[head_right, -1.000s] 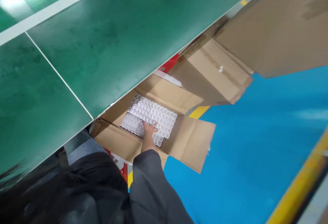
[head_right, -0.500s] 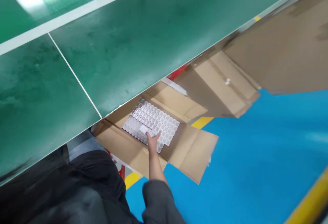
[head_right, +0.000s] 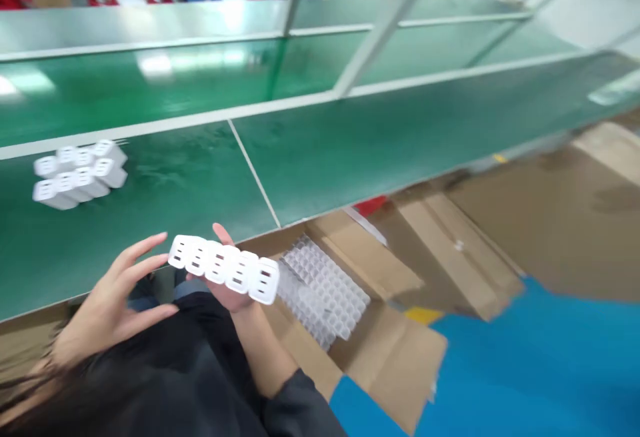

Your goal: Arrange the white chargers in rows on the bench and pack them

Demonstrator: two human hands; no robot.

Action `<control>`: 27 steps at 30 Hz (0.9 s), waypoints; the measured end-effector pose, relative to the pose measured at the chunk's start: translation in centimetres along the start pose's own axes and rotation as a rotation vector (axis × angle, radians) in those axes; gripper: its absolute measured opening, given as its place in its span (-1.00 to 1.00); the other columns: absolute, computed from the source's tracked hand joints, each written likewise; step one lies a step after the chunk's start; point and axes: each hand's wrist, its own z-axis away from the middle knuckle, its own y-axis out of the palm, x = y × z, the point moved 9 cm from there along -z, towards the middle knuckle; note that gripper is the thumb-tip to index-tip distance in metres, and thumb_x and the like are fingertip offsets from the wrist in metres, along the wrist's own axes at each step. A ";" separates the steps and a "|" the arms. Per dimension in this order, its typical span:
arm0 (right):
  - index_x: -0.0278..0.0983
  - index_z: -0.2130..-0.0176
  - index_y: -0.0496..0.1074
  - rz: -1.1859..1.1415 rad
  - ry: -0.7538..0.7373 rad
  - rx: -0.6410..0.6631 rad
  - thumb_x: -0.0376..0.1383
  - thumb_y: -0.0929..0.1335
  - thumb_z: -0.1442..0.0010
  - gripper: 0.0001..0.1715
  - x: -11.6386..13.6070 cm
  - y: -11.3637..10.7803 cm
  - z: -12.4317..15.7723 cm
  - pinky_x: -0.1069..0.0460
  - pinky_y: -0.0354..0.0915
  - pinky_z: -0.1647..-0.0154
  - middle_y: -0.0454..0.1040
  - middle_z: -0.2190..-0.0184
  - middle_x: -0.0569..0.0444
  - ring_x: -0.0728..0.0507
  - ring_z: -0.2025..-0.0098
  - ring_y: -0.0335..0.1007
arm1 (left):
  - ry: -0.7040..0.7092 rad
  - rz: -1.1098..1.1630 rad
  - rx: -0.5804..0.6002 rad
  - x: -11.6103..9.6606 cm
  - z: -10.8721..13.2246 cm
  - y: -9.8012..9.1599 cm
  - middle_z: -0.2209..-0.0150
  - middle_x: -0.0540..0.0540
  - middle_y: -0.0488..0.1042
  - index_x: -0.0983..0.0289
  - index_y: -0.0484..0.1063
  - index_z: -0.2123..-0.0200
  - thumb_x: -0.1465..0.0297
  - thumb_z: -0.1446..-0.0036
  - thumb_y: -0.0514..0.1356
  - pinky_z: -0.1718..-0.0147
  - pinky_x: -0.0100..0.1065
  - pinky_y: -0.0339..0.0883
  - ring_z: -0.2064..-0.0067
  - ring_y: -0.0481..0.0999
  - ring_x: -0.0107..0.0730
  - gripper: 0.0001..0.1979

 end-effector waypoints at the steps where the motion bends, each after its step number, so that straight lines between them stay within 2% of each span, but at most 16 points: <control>1: 0.05 -0.26 0.27 -0.090 0.034 0.085 0.42 0.24 0.03 0.01 -0.9 2.9 -1.0 -0.33 0.37 0.01 0.47 -0.10 0.01 -0.34 0.00 0.45 | 0.013 0.003 -0.031 0.3 -0.2 -0.6 -0.32 0.26 0.20 0.10 0.13 -0.29 0.11 -0.25 0.23 -0.20 -0.01 0.33 -0.31 0.27 -0.04 -0.38; 3: 0.01 -0.13 0.41 -0.191 0.085 0.201 0.32 0.36 0.06 -0.14 -2.6 7.3 -2.3 -0.29 0.35 -0.06 0.49 -0.07 0.04 -0.33 -0.07 0.40 | 0.041 0.010 -0.067 1.5 -0.5 -1.4 -0.29 0.26 0.26 0.13 0.10 -0.30 0.06 -0.19 0.27 -0.24 -0.01 0.27 -0.30 0.27 -0.05 -0.29; 5: 0.01 0.01 0.51 -0.213 0.109 0.243 0.24 0.45 0.11 -0.28 -4.3 9.9 -3.2 -0.26 0.33 -0.11 0.51 -0.04 0.08 -0.31 -0.11 0.38 | 0.010 0.003 -0.065 3.7 -0.4 -1.8 -0.22 0.23 0.36 0.16 0.13 -0.28 0.01 -0.18 0.26 -0.20 -0.06 0.30 -0.22 0.36 -0.10 -0.28; 8: -0.01 0.05 0.52 -0.157 0.191 0.250 0.18 0.49 0.14 -0.32 -7.0 12.0 -4.5 -0.28 0.26 -0.21 0.50 -0.06 0.09 -0.33 -0.18 0.32 | -0.112 -0.008 -0.102 7.8 1.2 -2.4 -0.04 0.17 0.51 0.20 0.27 -0.21 -0.05 -0.21 0.18 0.00 -0.17 0.41 -0.05 0.44 -0.16 -0.36; 10: -0.03 0.04 0.51 -0.103 0.249 0.255 0.14 0.47 0.09 -0.36 -8.3 13.2 -5.2 -0.31 0.22 -0.25 0.51 -0.08 0.07 -0.34 -0.20 0.31 | -0.181 0.000 -0.159 10.0 2.6 -2.8 0.08 0.15 0.55 0.22 0.35 -0.16 -0.12 -0.22 0.11 0.11 -0.23 0.42 0.05 0.44 -0.19 -0.35; 12: -0.04 0.05 0.52 -0.054 0.304 0.289 0.15 0.43 0.00 -0.41 -8.9 14.3 -5.8 -0.33 0.24 -0.22 0.53 -0.05 0.06 -0.33 -0.14 0.37 | -0.231 0.009 -0.197 11.6 3.6 -3.1 0.15 0.14 0.56 0.24 0.40 -0.10 -0.17 -0.20 0.07 0.16 -0.27 0.41 0.11 0.43 -0.22 -0.33; 15: -0.05 -0.02 0.49 0.043 0.368 0.376 0.20 0.40 -0.05 -0.35 -8.8 15.5 -6.7 -0.37 0.30 -0.16 0.55 -0.03 0.03 -0.32 -0.08 0.43 | -0.316 -0.018 -0.180 13.2 4.0 -3.6 0.17 0.13 0.56 0.25 0.43 -0.04 -0.17 -0.20 0.09 0.22 -0.31 0.39 0.15 0.44 -0.26 -0.35; 18: -0.06 -0.09 0.45 0.187 0.396 0.407 0.15 0.42 -0.08 -0.34 -8.0 15.2 -7.6 -0.40 0.32 -0.13 0.52 -0.09 -0.01 -0.32 -0.11 0.43 | -0.368 -0.083 -0.135 14.0 3.6 -4.4 0.11 0.11 0.56 0.23 0.42 -0.04 -0.13 -0.21 0.12 0.26 -0.33 0.37 0.16 0.45 -0.29 -0.40; 20: -0.09 -0.06 0.48 0.285 0.360 0.345 0.04 0.47 -0.09 -0.41 -7.1 14.1 -8.4 -0.39 0.36 -0.11 0.50 -0.12 -0.02 -0.32 -0.12 0.41 | -0.376 -0.127 -0.106 14.1 3.3 -4.9 0.09 0.09 0.56 0.20 0.41 -0.04 -0.10 -0.20 0.15 0.28 -0.35 0.35 0.14 0.46 -0.30 -0.44; 22: -0.12 0.01 0.52 0.328 0.251 0.234 -0.07 0.52 -0.04 -0.48 -5.7 12.6 -9.3 -0.32 0.41 -0.07 0.49 -0.12 -0.02 -0.30 -0.11 0.41 | -0.386 -0.179 -0.069 14.2 3.1 -5.2 0.14 0.06 0.57 0.18 0.42 -0.02 -0.08 -0.20 0.18 0.33 -0.38 0.31 0.14 0.46 -0.30 -0.48; 25: -0.13 0.11 0.55 0.330 0.093 0.071 -0.14 0.57 0.04 -0.54 -3.9 10.4 -10.0 -0.10 0.52 0.20 0.56 0.01 0.03 -0.20 0.08 0.48 | -0.399 -0.263 0.001 14.1 2.7 -5.0 0.25 0.02 0.55 0.16 0.45 0.06 -0.05 -0.22 0.18 0.42 -0.41 0.23 0.15 0.47 -0.31 -0.56; 27: -0.14 0.14 0.55 0.368 0.059 0.029 -0.14 0.57 0.06 -0.56 -3.4 9.5 -10.2 0.02 0.48 0.42 0.57 0.13 0.06 -0.12 0.25 0.46 | -0.396 -0.299 0.047 14.0 2.4 -4.7 0.25 0.02 0.55 0.16 0.46 0.08 -0.03 -0.24 0.16 0.44 -0.41 0.20 0.14 0.47 -0.32 -0.58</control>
